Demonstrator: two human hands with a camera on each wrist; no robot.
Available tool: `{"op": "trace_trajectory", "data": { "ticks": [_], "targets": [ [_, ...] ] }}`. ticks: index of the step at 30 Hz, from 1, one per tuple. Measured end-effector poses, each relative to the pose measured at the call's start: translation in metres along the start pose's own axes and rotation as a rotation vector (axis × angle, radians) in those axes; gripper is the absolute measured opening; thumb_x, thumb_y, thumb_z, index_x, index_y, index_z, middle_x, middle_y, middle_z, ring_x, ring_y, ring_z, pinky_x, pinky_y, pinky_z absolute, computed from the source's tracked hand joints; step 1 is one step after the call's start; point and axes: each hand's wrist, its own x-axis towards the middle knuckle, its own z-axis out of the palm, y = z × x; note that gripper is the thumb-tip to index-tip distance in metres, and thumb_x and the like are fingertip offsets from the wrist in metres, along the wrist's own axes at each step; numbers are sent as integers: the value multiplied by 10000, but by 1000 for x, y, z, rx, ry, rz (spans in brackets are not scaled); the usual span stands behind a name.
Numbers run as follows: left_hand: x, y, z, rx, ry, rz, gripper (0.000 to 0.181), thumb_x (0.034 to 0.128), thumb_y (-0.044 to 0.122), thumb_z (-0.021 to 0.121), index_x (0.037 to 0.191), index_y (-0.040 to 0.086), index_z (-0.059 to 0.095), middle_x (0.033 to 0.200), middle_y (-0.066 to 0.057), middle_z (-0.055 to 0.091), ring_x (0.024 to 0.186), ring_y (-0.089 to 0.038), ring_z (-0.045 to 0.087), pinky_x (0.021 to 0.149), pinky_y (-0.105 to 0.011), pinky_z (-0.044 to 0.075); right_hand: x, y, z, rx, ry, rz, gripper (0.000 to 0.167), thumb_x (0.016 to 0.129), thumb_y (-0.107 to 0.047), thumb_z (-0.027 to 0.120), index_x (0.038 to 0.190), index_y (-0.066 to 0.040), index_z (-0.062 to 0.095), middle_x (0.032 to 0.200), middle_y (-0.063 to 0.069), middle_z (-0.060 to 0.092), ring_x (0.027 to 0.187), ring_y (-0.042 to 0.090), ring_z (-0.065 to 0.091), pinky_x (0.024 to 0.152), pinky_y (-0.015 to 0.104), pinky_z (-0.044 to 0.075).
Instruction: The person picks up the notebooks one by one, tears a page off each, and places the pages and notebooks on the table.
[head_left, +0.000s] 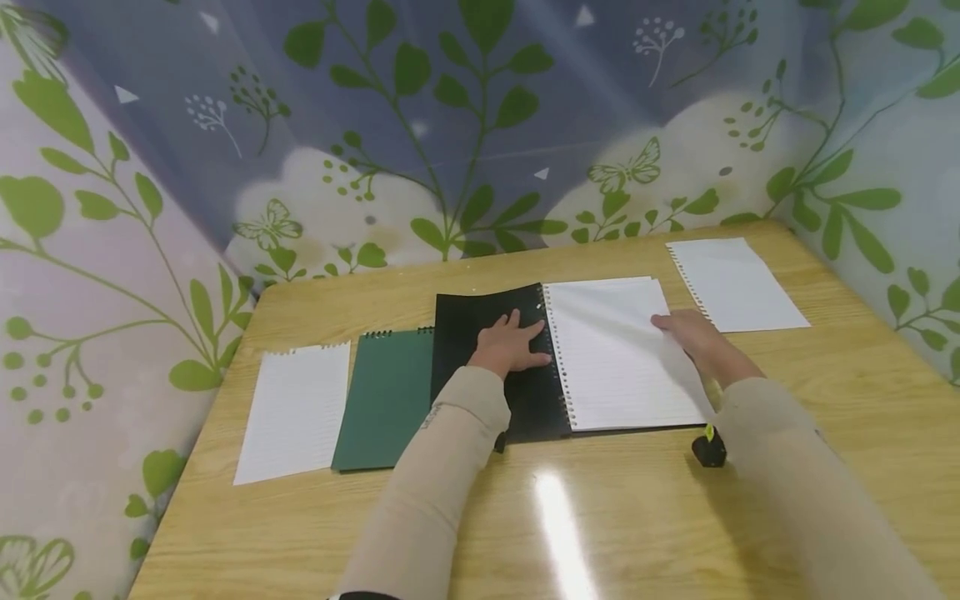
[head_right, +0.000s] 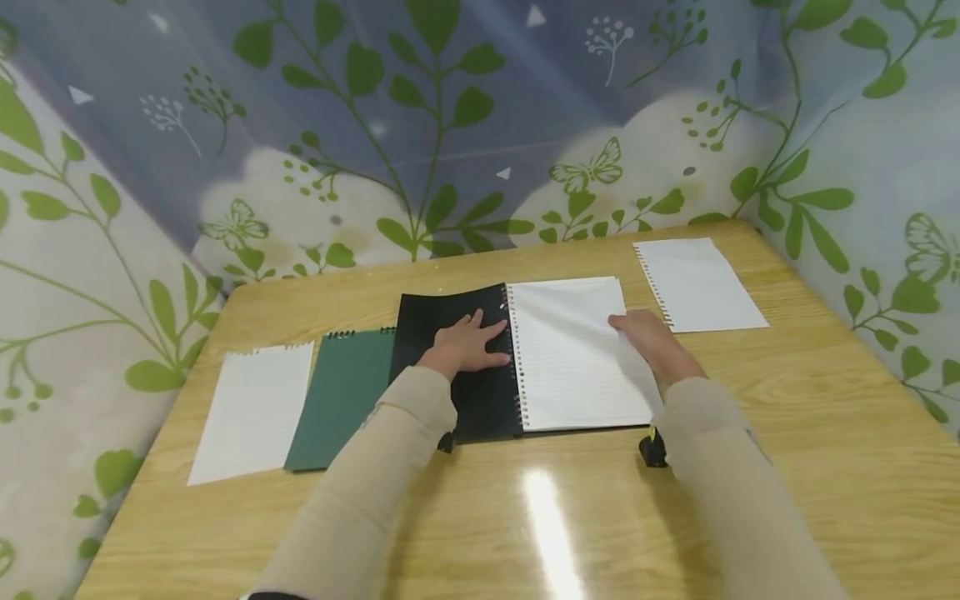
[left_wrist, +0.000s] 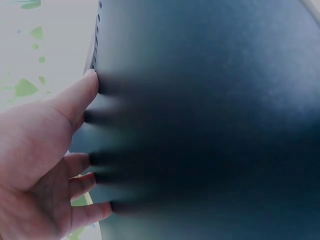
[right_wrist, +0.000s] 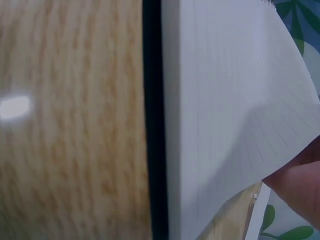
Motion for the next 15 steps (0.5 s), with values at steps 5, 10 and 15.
{"op": "trace_trajectory", "data": {
  "ticks": [5,10,15],
  "targets": [
    [-1,-1,-2,-10,6,3,688,883,605,416,1464,393,116,1567,-44,26,1439,-236,92,1090,-466,278,-2,1,2,-20,25,-4,728,973,-383,318,1422,109,26,1496,288,-21,1382,447,23,1132,511,90],
    [-1,-3,-3,-21,11,-10,688,880,598,427,1464,393,124,1567,-35,25,1440,-229,84,1097,-458,267,-2,1,5,-30,30,-15,715,973,-384,310,1418,118,63,1490,305,5,1375,463,49,1127,522,92],
    [-1,-4,0,-3,13,-24,684,877,607,418,1460,404,123,1568,-26,30,1440,-221,90,1094,-448,276,-2,3,9,22,16,-23,722,973,-391,316,1422,114,60,1491,308,-19,1370,475,65,1117,540,121]
  ]
}}
